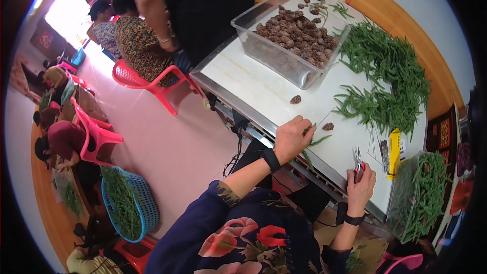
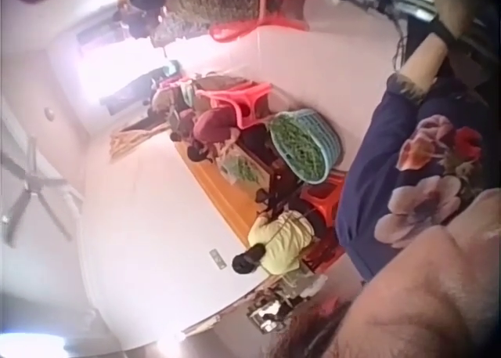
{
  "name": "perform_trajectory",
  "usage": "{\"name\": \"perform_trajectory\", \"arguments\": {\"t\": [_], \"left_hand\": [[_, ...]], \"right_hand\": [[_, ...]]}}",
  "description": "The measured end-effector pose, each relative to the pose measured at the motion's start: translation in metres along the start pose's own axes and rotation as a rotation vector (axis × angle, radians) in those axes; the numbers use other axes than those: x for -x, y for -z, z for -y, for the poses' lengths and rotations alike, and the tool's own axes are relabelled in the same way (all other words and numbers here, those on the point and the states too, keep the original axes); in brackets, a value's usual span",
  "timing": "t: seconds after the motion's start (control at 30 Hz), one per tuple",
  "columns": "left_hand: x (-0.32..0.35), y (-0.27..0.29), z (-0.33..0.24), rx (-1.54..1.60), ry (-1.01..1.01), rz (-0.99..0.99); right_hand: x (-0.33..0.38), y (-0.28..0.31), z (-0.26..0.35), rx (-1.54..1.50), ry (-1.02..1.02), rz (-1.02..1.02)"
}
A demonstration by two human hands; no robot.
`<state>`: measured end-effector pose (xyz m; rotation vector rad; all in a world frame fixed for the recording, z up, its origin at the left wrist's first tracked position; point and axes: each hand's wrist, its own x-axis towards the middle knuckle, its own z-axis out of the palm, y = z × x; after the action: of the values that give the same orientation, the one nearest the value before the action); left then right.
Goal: Trimming green sprigs with snips and sorting small organic objects into containers on a production floor.
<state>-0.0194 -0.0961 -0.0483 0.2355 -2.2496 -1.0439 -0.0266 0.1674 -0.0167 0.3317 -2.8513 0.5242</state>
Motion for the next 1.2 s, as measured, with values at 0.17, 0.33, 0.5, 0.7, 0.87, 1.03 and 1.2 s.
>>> {"name": "perform_trajectory", "arguments": {"t": [0.17, 0.33, 0.5, 0.7, 0.87, 1.03, 1.2], "left_hand": [[-0.002, 0.001, 0.0, 0.01, 0.012, 0.0], [-0.002, 0.0, -0.002, 0.049, 0.053, 0.013], [-0.009, -0.002, 0.003, 0.328, 0.189, 0.017], [-0.004, -0.001, -0.01, 0.958, 0.645, 0.272], [0.0, -0.01, -0.02, 0.965, 0.616, 0.411], [0.001, -0.025, -0.018, 0.961, 0.572, 0.423], [0.0, -0.043, -0.017, 0.67, 0.105, 0.275]], "right_hand": [[-0.006, 0.002, 0.005, 0.0, 0.006, 0.011], [-0.011, -0.003, 0.004, 0.026, 0.061, -0.036], [-0.014, -0.011, -0.004, 0.055, 0.067, -0.048], [-0.018, -0.01, -0.005, 0.052, 0.083, -0.045], [-0.022, -0.001, 0.009, 0.109, 0.135, -0.122], [-0.015, -0.002, 0.036, -0.157, 0.26, -0.236], [-0.01, -0.024, 0.043, -0.527, 0.095, 0.024]]}}
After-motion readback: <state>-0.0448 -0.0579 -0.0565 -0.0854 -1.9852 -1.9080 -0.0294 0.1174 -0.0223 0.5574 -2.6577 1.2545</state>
